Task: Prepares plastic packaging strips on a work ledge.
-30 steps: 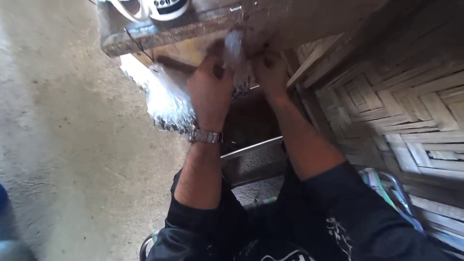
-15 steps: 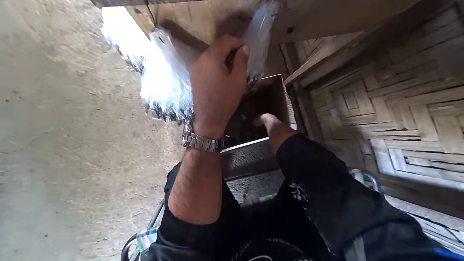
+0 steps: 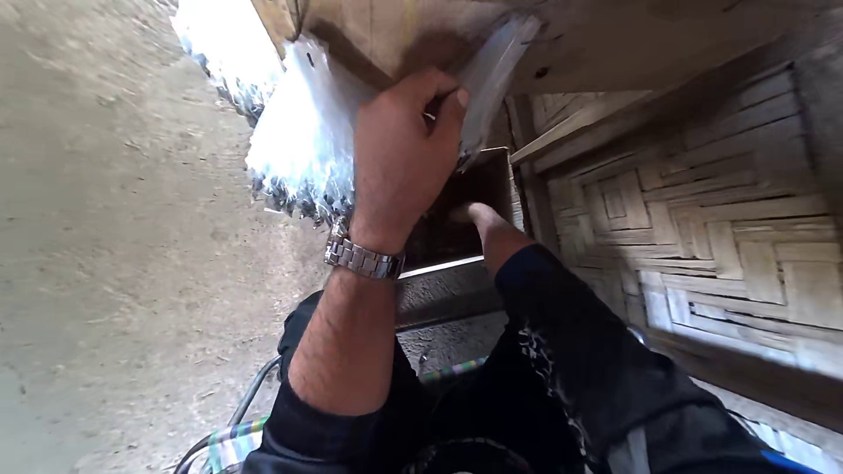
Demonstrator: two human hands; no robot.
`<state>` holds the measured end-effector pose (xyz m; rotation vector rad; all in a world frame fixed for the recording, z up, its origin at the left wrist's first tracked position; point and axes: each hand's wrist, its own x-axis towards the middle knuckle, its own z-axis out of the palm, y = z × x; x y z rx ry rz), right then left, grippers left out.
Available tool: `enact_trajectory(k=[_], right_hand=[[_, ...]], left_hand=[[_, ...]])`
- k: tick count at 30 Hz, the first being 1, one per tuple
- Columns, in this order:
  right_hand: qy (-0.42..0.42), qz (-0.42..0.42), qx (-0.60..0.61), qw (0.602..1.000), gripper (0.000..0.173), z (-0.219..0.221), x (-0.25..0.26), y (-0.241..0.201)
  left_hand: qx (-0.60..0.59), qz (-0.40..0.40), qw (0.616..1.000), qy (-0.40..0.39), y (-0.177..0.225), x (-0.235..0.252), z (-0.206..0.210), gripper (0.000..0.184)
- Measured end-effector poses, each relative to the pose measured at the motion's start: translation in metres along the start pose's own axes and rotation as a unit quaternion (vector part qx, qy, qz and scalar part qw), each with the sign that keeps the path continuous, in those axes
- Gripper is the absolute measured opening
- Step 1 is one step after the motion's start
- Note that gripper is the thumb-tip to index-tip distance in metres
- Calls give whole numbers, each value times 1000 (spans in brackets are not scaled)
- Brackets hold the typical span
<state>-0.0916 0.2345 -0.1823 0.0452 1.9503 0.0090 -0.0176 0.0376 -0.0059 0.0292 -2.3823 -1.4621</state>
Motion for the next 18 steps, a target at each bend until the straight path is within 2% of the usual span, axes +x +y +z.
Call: enact_trajectory(k=[2,4,7,10,12,15,16,18], right_hand=[[66,-71,74,993,32,-8,43,24],[53,-129,173,975,28,-29,38,33],[-25,-232,292,927,23,-53,-17,40],[-9,-304,336,892,19,-61,-76,45],[9,-406,364,838,21,-58,-109,51],[18,-581,376,722,29,-54,-136,59],[32,-612,388,688,29,-52,-139,60],[64,-636,415,647,29,-53,-143,59]], left_hand=[[-24,15,999,-19,0,-1,1,19],[-41,21,998,-49,1,-2,0,20],[-63,18,992,-108,-1,-3,-1,21],[-54,-7,985,-166,-3,-5,-2,23],[-45,-25,979,-195,-5,-6,1,25],[-54,-65,966,-243,-5,-9,6,34],[-64,-75,962,-255,-5,-11,9,38],[-86,-78,956,-271,-5,-13,13,42]])
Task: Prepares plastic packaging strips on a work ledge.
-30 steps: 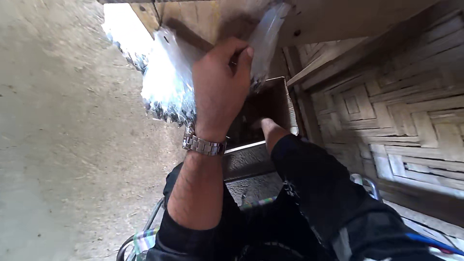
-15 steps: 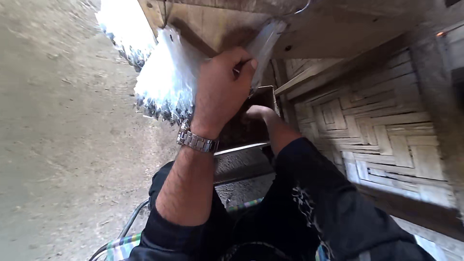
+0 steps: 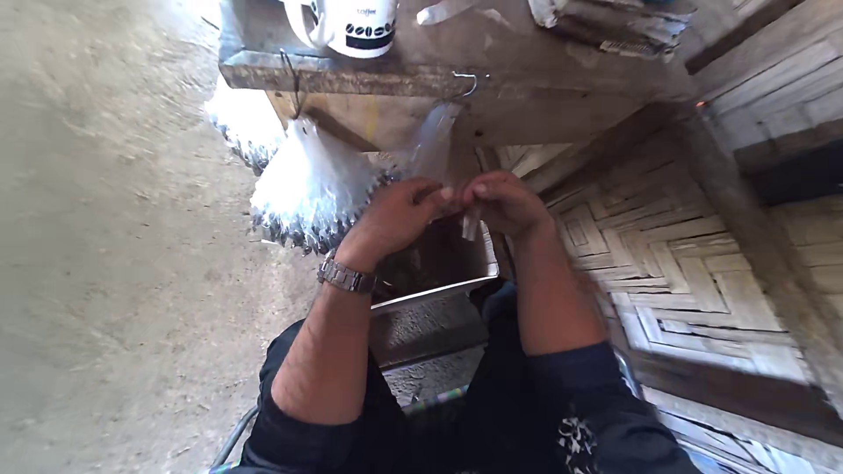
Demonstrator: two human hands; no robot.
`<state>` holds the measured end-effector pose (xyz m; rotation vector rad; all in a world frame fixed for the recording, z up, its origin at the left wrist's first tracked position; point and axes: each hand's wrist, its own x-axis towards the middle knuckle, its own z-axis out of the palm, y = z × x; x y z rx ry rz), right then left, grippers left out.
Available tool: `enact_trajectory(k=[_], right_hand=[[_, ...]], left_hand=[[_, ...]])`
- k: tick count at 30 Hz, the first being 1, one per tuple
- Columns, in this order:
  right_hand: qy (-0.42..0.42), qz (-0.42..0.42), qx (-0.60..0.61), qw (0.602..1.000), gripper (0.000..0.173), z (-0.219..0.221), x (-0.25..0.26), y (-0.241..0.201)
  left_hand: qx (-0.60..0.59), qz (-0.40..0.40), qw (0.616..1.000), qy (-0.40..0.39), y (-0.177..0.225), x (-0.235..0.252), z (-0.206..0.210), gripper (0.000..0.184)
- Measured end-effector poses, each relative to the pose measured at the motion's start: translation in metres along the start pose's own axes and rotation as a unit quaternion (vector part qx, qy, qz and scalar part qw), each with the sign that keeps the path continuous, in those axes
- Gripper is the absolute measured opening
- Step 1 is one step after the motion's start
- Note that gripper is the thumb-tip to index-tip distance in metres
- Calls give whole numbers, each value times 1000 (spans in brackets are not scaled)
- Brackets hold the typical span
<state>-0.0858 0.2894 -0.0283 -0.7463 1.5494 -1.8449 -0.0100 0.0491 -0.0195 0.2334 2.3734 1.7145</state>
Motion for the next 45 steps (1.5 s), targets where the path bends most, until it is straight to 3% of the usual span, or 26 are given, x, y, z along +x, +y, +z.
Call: enact_trajectory(k=[4,9,11,13,15,17,20,24,29,36,38,41,43,45], right_hand=[[36,-70,75,994,25,0,5,-4],[69,-116,218,967,29,2,8,0],[106,-101,162,976,31,5,9,1],[118,-53,20,991,32,9,10,1],[83,5,-87,993,31,16,10,-4],[45,11,-138,989,37,24,11,-8],[77,-88,-127,985,45,33,16,-1],[138,-165,-77,974,40,41,19,-4],[234,-203,-58,949,24,42,24,-4],[251,-182,-8,951,18,42,25,-1],[255,-155,-51,953,18,45,25,-5],[222,-135,-109,960,17,47,24,-10],[199,-135,-135,961,15,46,24,-11],[183,-130,-153,962,15,45,25,-13]], left_hand=[[-39,23,999,-2,3,1,4,25],[-86,3,995,55,5,-20,3,31],[-114,6,991,64,6,-24,4,33],[-142,20,988,59,7,-23,4,34],[-158,37,984,69,7,-20,6,34],[-170,39,981,89,7,-17,10,32],[-207,19,974,86,8,-14,10,32],[-230,-19,970,75,5,-12,8,30],[-196,-38,980,24,2,-10,11,30],[-96,-39,994,-25,3,-10,14,27],[-1,-19,1000,0,5,-15,10,28],[70,30,992,102,8,-18,4,30],[65,86,978,180,11,-7,1,25],[26,146,968,204,17,11,-6,24]])
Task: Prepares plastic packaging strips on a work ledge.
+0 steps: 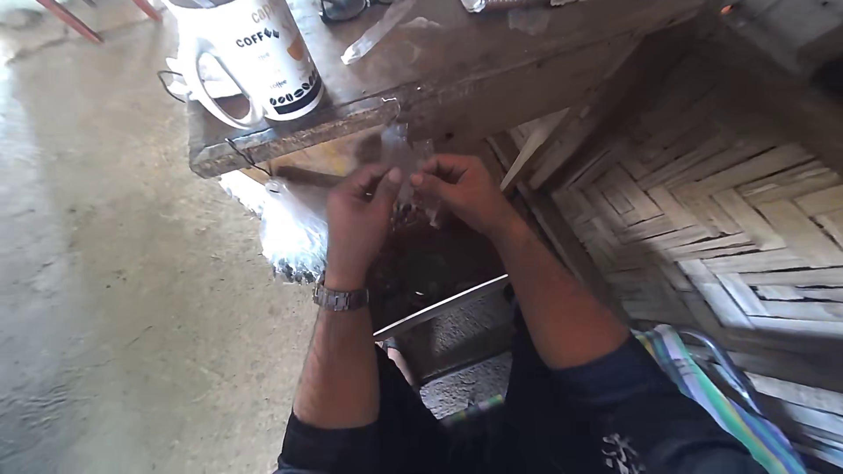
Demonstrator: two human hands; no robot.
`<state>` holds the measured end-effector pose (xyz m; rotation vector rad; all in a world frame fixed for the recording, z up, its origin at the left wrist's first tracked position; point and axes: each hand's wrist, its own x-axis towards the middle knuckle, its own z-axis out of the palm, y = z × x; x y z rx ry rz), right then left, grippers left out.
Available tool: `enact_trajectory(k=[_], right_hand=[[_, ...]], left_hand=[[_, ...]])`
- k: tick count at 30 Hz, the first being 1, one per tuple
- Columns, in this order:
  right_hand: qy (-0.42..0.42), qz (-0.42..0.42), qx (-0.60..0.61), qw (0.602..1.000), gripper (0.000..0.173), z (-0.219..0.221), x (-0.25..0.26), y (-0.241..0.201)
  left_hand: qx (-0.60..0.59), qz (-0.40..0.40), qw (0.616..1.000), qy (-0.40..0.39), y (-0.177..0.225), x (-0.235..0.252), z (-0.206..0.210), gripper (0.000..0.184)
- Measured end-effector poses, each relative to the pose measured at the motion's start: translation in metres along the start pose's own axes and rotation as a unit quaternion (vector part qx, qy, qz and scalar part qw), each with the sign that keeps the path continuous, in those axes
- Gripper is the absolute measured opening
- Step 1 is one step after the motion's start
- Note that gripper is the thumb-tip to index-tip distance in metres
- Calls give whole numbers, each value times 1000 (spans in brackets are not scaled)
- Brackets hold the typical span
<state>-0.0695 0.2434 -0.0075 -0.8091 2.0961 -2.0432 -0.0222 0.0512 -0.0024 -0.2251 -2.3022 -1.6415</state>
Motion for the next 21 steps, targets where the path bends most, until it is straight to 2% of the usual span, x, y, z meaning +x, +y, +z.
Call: enact_trajectory(k=[4,8,11,15,21], right_hand=[[-47,9,9,999,17,-2,1,1],[-67,11,28,997,16,-2,2,-2],[-18,11,27,999,25,1,4,-4],[64,-5,33,997,23,4,11,-6],[90,-41,39,994,20,5,16,-9]], left_hand=[[-23,47,998,-23,6,20,2,22],[-50,36,998,-6,10,25,9,15],[-55,24,998,10,12,27,8,16],[-62,30,997,36,12,29,8,17],[-81,31,995,51,14,34,11,16]])
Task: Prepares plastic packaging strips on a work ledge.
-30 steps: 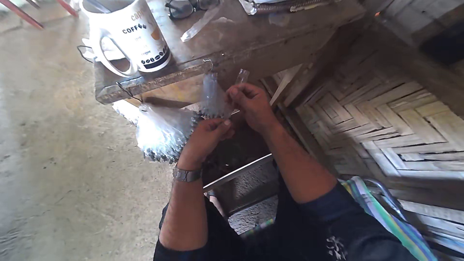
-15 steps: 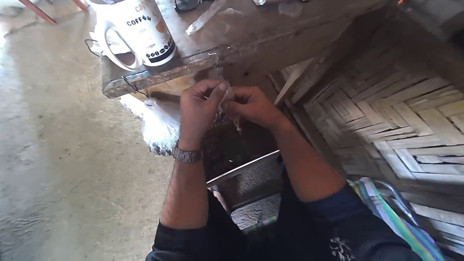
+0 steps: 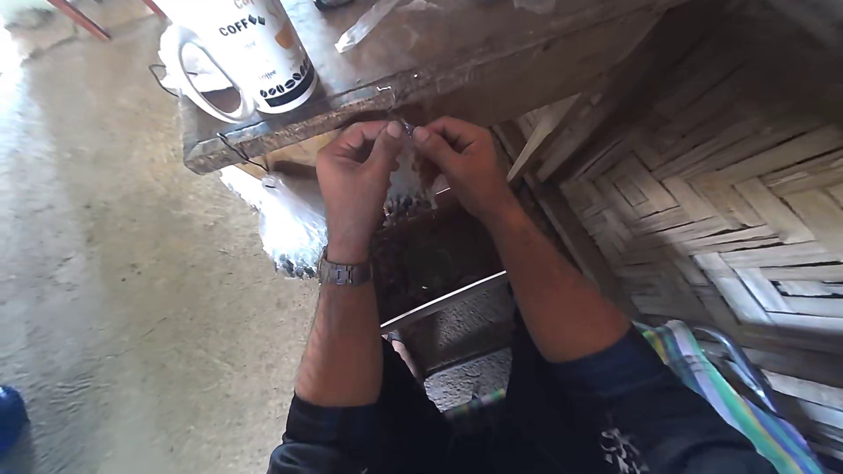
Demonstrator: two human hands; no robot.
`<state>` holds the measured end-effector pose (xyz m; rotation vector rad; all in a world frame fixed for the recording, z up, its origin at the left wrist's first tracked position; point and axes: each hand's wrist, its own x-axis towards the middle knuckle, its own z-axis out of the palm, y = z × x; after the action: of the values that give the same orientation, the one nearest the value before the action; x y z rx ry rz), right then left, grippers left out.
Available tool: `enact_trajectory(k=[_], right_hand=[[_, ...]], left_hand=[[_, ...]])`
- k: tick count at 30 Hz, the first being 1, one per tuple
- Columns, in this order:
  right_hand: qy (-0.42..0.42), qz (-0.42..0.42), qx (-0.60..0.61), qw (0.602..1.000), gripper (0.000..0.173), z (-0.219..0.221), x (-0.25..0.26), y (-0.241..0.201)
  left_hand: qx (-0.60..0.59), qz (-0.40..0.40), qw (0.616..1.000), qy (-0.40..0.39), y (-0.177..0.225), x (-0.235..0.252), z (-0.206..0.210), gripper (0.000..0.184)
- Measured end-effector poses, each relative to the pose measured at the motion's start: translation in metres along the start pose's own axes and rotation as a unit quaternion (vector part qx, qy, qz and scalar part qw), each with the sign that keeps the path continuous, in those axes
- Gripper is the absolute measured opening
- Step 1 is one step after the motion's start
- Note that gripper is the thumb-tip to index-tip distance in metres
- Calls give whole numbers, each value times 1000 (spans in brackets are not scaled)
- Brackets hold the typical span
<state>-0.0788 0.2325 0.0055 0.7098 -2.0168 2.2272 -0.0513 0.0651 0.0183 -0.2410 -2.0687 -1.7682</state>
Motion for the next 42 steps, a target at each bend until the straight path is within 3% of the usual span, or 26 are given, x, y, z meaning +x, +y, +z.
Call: enact_trajectory(k=[10,42], right_hand=[[30,-31,-21,999,20,2,5,-4],[51,32,-8,998,24,7,11,14]], left_hand=[[-22,17,999,24,1,3,6,17],[42,-7,998,38,0,4,13,15]])
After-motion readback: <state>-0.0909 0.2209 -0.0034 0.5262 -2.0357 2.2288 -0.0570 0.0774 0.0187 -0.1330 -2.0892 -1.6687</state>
